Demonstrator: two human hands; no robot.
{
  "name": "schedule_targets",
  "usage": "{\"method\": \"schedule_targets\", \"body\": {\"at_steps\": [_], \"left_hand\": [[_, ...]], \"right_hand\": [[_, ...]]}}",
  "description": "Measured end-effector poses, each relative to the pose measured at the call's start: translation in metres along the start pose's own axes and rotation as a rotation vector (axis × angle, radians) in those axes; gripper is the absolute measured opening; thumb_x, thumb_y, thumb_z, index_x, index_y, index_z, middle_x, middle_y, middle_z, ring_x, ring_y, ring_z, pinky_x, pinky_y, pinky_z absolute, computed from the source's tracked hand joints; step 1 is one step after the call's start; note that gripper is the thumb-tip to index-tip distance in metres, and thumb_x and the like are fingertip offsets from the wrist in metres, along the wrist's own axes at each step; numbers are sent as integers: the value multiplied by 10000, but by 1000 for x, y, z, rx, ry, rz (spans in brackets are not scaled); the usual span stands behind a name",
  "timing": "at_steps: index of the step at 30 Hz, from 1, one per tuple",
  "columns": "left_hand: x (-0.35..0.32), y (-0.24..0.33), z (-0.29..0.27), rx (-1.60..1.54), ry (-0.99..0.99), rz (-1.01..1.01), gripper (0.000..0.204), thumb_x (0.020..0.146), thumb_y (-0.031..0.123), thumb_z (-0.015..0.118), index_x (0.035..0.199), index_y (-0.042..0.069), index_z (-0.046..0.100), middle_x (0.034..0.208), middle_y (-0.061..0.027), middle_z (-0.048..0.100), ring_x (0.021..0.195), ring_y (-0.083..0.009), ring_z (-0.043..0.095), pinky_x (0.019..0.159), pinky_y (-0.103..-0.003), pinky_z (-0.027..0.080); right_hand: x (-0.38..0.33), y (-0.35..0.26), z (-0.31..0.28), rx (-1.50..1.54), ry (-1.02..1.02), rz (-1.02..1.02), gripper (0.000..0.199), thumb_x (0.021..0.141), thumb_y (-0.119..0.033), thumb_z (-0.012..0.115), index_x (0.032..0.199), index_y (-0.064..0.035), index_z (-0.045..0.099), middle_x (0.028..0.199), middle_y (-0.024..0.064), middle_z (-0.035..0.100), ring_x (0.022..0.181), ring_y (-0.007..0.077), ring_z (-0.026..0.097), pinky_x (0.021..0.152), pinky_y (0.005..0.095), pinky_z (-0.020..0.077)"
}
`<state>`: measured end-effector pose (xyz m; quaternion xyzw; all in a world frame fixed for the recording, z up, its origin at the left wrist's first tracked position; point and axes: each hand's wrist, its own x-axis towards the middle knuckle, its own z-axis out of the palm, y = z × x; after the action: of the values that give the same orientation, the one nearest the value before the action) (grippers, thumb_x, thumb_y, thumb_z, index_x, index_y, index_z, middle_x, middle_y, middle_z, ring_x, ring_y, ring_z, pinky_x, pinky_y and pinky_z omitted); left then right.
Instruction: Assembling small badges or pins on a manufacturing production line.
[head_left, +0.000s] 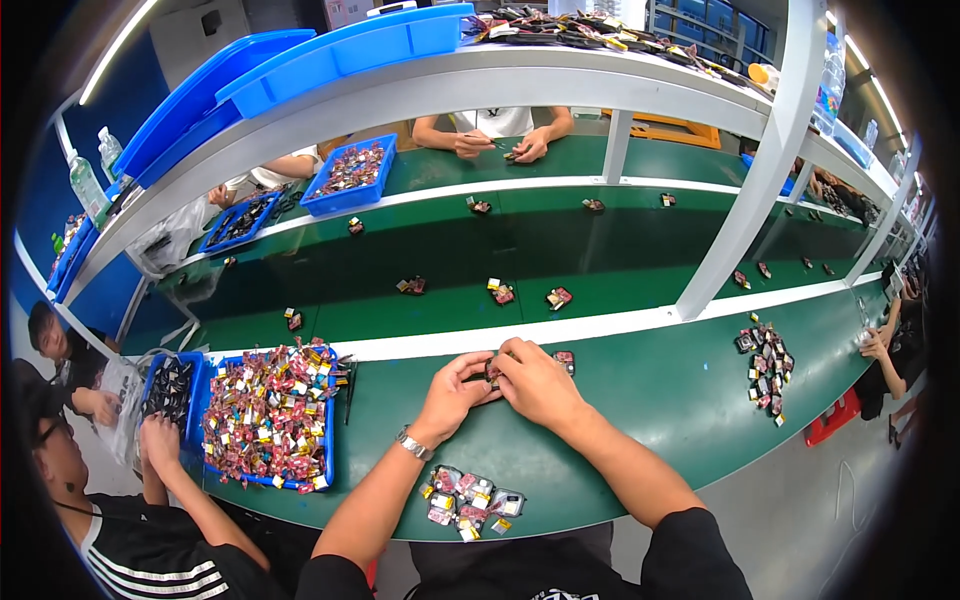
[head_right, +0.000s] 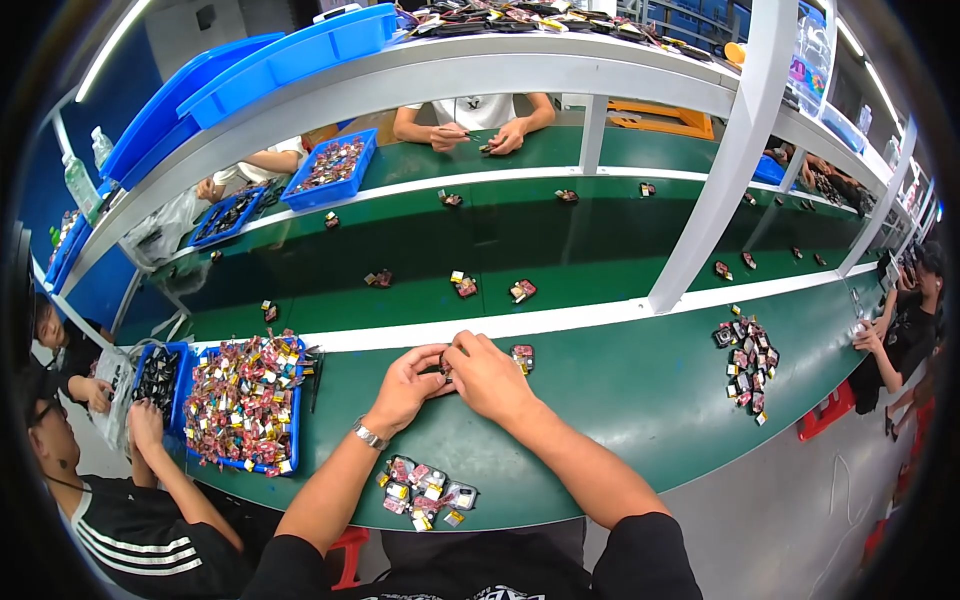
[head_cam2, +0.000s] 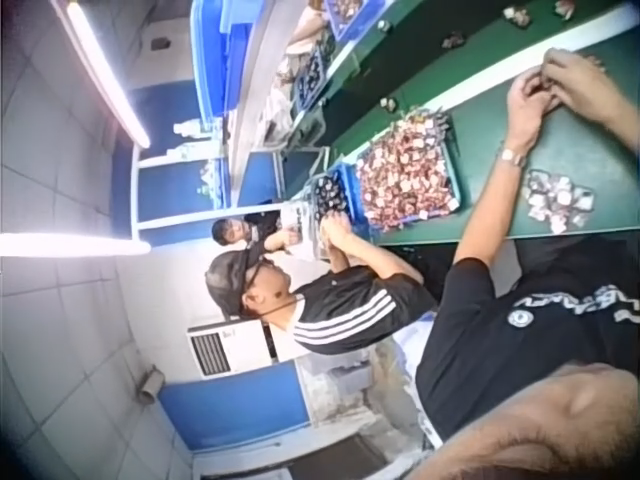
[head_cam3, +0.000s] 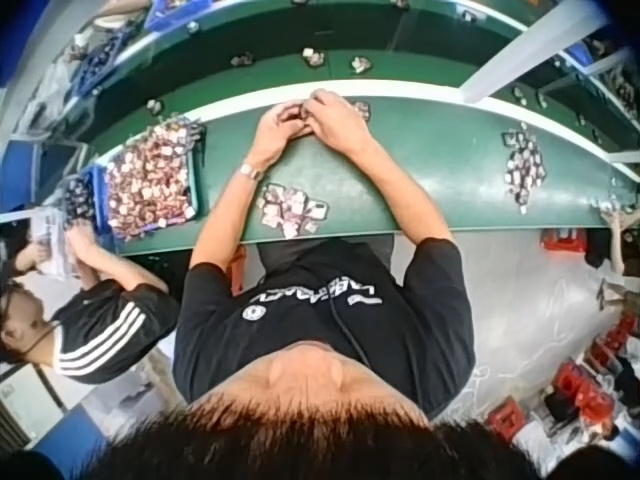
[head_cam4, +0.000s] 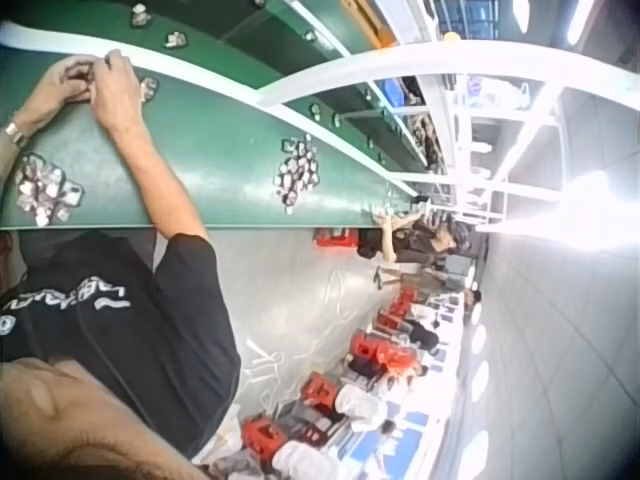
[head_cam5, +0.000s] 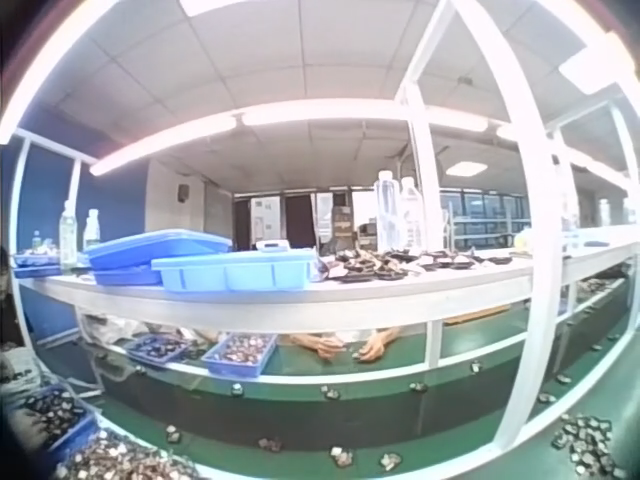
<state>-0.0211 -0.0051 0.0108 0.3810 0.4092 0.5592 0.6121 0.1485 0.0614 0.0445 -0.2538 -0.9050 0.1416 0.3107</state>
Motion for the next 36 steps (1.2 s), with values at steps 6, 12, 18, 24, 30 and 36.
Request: {"method": "schedule_targets", "body": {"at_steps": [6, 12, 18, 24, 30, 36], "left_hand": [[1, -3, -1, -36, 0, 9, 410, 898, -113, 495, 1284, -7, 406, 1229, -143, 555, 1063, -185, 619, 943, -346, 543], [0, -1, 1, -9, -3, 7, 413, 886, -138, 474, 1268, 1, 403, 1220, -145, 568, 1050, -180, 626, 936, -348, 547], [0, 1, 2, 11, -19, 9, 459, 878, -137, 470, 1319, -17, 430, 1241, -137, 563, 1051, -177, 625, 938, -338, 545], [0, 1, 1, 19, -24, -4, 442, 874, -119, 491, 1305, -36, 449, 1249, -134, 564, 1053, -170, 623, 936, -331, 543], [0, 4, 3, 71, -53, 24, 442, 872, -104, 535, 1301, -44, 446, 1245, -146, 562, 1017, -175, 639, 931, -321, 540], [-1, 2, 2, 45, -68, 9, 433, 895, -66, 551, 1309, -30, 427, 1249, -144, 552, 1069, -191, 616, 952, -356, 538]], "right_hand": [[0, 3, -7, 6, -4, -83, 178, 757, -56, 669, 921, -56, 600, 995, 72, 550, 936, 261, 573, 744, 391, 523], [2, 8, -9, 30, -11, -165, 156, 753, -76, 661, 889, -64, 587, 964, 64, 556, 909, 256, 565, 754, 382, 505], [1, 20, -4, 19, -68, -221, 198, 739, -49, 714, 911, -76, 619, 938, 54, 567, 871, 254, 557, 774, 371, 488], [1, 14, -12, 96, -125, -101, 119, 740, -81, 723, 841, -72, 661, 987, 59, 576, 948, 260, 552, 822, 382, 480], [0, 18, -7, 161, -38, -86, 87, 758, -102, 713, 814, -50, 672, 1205, 104, 567, 1169, 303, 490, 988, 399, 425], [1, 21, -5, 206, -94, -105, 90, 793, -122, 658, 806, -34, 668, 1209, 88, 574, 1175, 294, 490, 975, 395, 434]]}}
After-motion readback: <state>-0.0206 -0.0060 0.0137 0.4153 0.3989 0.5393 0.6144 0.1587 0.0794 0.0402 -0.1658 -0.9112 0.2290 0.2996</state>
